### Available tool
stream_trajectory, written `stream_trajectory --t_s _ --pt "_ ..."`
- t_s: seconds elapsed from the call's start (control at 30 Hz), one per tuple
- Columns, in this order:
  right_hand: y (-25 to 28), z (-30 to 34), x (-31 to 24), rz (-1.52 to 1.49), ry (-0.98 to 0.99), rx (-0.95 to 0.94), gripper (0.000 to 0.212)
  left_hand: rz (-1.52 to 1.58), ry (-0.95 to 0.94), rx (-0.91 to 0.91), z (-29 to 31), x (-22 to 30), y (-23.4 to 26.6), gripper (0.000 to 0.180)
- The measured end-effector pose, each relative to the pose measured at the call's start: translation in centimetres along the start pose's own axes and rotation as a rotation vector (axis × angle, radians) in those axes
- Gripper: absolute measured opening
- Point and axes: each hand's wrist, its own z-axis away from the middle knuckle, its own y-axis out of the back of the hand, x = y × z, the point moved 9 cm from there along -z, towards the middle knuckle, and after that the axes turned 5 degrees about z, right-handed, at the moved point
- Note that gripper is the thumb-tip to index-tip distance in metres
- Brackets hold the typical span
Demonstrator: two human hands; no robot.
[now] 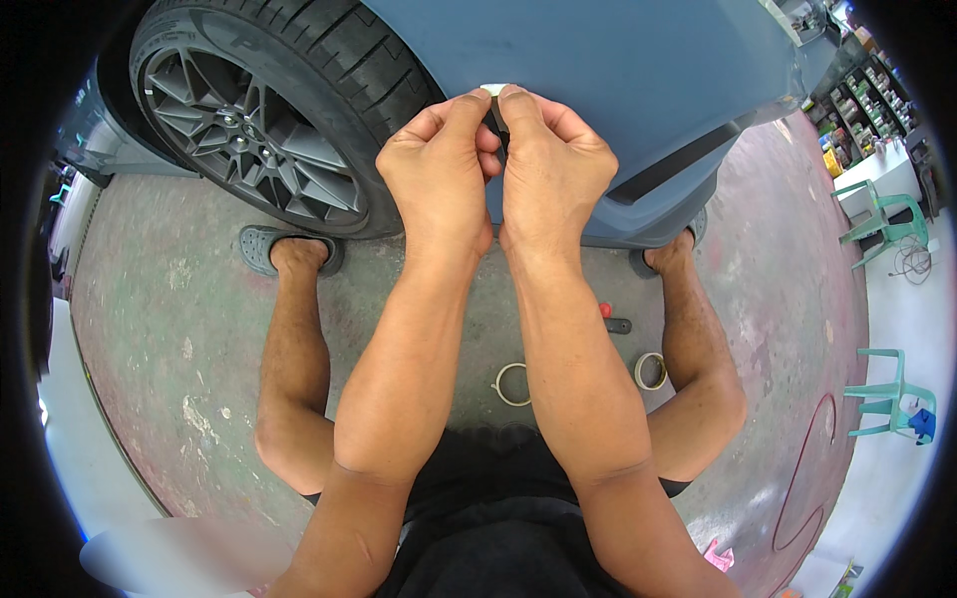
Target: The person applies small pieces of masking tape to the front bumper of a car, smoothing each piece with fingers and a plastic scraper. The person repeatedly picks up tape, places it on the bumper, and presses it down.
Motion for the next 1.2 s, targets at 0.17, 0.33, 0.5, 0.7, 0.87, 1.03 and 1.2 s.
stream_trajectory --t_s 0.17,0.33,0.5,0.7,0.87,1.03,1.2 --pt "0.0 0.2 -0.1 0.03 0.009 0.024 0.017 -0.103 -0.099 0.009 0.3 0.8 0.0 0.02" --pt "0.3 0.2 0.0 0.053 0.032 0.06 0.016 -0.17 -0.174 0.029 0.2 0.9 0.4 0.021" --pt "1.8 0.2 0.2 0.061 0.079 0.1 0.017 -0.2 -0.147 0.027 0.4 0.3 1.2 0.021" --pt "1.3 0.6 -0.4 0.094 0.158 0.055 0.018 -0.405 -0.593 0.02 1.6 2.4 1.8 0.012" --pt "0.6 0.6 -0.3 0.09 0.118 0.031 0.015 -0.573 -0.993 -0.001 2.8 3.3 1.7 0.026" --pt "0.3 0.4 0.0 0.038 0.104 0.024 0.015 -0.593 -1.074 -0.059 3.0 3.1 1.6 0.035" --pt "0.2 0.3 -0.1 0.029 0.113 0.014 0.014 -0.676 -1.128 -0.058 3.3 3.3 1.2 0.042"
